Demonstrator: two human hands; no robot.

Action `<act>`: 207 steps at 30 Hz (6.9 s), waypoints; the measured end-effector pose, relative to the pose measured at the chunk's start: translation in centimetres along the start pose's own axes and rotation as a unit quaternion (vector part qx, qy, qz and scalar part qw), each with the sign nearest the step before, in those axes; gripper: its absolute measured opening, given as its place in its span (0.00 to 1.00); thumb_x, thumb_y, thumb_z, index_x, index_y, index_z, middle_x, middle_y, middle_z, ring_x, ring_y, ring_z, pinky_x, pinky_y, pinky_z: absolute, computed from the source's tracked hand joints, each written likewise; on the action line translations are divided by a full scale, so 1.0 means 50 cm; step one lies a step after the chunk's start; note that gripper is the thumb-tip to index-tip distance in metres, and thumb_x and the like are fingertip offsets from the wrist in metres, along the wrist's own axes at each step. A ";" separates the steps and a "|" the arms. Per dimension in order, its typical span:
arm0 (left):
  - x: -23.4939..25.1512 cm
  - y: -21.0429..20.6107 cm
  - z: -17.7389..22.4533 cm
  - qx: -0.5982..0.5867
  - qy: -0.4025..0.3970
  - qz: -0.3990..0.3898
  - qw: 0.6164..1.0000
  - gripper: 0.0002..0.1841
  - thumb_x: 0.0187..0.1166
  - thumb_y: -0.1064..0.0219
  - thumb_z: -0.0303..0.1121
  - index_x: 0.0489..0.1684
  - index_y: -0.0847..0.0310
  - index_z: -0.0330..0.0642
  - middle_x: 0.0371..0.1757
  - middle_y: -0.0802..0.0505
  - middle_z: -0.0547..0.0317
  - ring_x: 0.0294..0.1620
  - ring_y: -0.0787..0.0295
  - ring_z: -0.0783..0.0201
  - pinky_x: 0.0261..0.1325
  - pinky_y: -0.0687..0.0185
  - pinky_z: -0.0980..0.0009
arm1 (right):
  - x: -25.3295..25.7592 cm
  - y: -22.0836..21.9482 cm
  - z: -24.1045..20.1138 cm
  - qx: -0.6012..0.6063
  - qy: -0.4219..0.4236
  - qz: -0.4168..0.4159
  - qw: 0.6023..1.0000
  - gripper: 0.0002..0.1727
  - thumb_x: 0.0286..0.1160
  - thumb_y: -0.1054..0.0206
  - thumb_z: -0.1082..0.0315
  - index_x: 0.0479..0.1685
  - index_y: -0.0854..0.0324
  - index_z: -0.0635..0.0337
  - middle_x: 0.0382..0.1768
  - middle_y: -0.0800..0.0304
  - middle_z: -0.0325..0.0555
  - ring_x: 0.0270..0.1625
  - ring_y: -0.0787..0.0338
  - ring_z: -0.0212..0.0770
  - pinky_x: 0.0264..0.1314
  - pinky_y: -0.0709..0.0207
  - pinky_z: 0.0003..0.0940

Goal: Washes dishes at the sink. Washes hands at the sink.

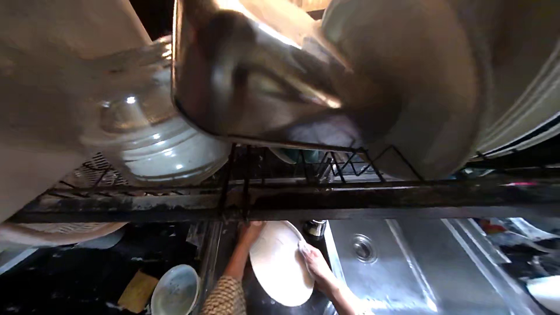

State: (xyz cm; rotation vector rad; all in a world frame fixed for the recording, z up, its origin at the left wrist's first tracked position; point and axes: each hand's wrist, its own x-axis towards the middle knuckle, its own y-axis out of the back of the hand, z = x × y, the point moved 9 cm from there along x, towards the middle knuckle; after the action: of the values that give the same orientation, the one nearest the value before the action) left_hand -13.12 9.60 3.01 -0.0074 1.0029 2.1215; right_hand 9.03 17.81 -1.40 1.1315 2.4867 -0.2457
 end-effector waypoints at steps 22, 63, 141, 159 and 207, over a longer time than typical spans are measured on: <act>0.014 -0.020 -0.015 -0.061 -0.048 0.063 0.995 0.20 0.90 0.42 0.38 0.67 0.17 0.30 0.68 0.12 0.33 0.72 0.17 0.39 0.79 0.28 0.43 | -0.078 -0.114 -0.049 0.136 0.066 -0.169 0.974 0.25 0.81 0.43 0.74 0.77 0.35 0.71 0.61 0.13 0.51 0.59 0.10 0.34 0.66 0.15 0.34; -0.210 -0.167 0.057 0.044 -0.081 -0.002 0.996 0.30 0.80 0.35 0.40 0.80 0.25 0.34 0.87 0.29 0.38 0.89 0.38 0.39 0.87 0.41 0.41 | -0.037 -0.055 -0.024 0.138 -0.022 -0.073 0.988 0.29 0.93 0.56 0.61 0.91 0.45 0.58 0.80 0.26 0.52 0.74 0.20 0.37 0.76 0.25 0.37; -0.198 -0.157 0.254 0.064 -0.131 -0.043 0.988 0.22 0.84 0.37 0.41 0.66 0.18 0.32 0.57 0.08 0.39 0.62 0.10 0.46 0.69 0.20 0.47 | 0.231 0.187 -0.241 -0.237 0.025 0.176 0.955 0.23 0.91 0.50 0.67 0.76 0.27 0.74 0.72 0.20 0.72 0.79 0.23 0.65 0.85 0.36 0.56; -0.215 -0.103 0.204 -0.126 -0.188 -0.032 0.973 0.12 0.80 0.37 0.27 0.47 0.14 0.24 0.43 0.07 0.41 0.49 0.09 0.54 0.61 0.15 0.55 | -0.079 -0.035 -0.140 0.058 0.170 0.057 0.982 0.25 0.85 0.50 0.71 0.74 0.30 0.81 0.72 0.22 0.70 0.76 0.22 0.49 0.83 0.34 0.38; -0.225 -0.193 0.185 0.245 -0.120 -0.243 0.931 0.15 0.83 0.38 0.27 0.56 0.17 0.21 0.59 0.11 0.27 0.67 0.16 0.33 0.72 0.25 0.40 | -0.074 -0.040 -0.050 0.102 -0.084 0.009 0.991 0.35 0.97 0.63 0.54 0.94 0.61 0.67 0.93 0.56 0.66 0.93 0.48 0.57 0.93 0.53 0.53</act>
State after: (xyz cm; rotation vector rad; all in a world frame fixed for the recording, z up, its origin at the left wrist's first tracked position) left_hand 3.79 12.24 6.55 0.2220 1.2086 1.3521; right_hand 9.01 14.73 2.43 1.1607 2.3421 -0.5769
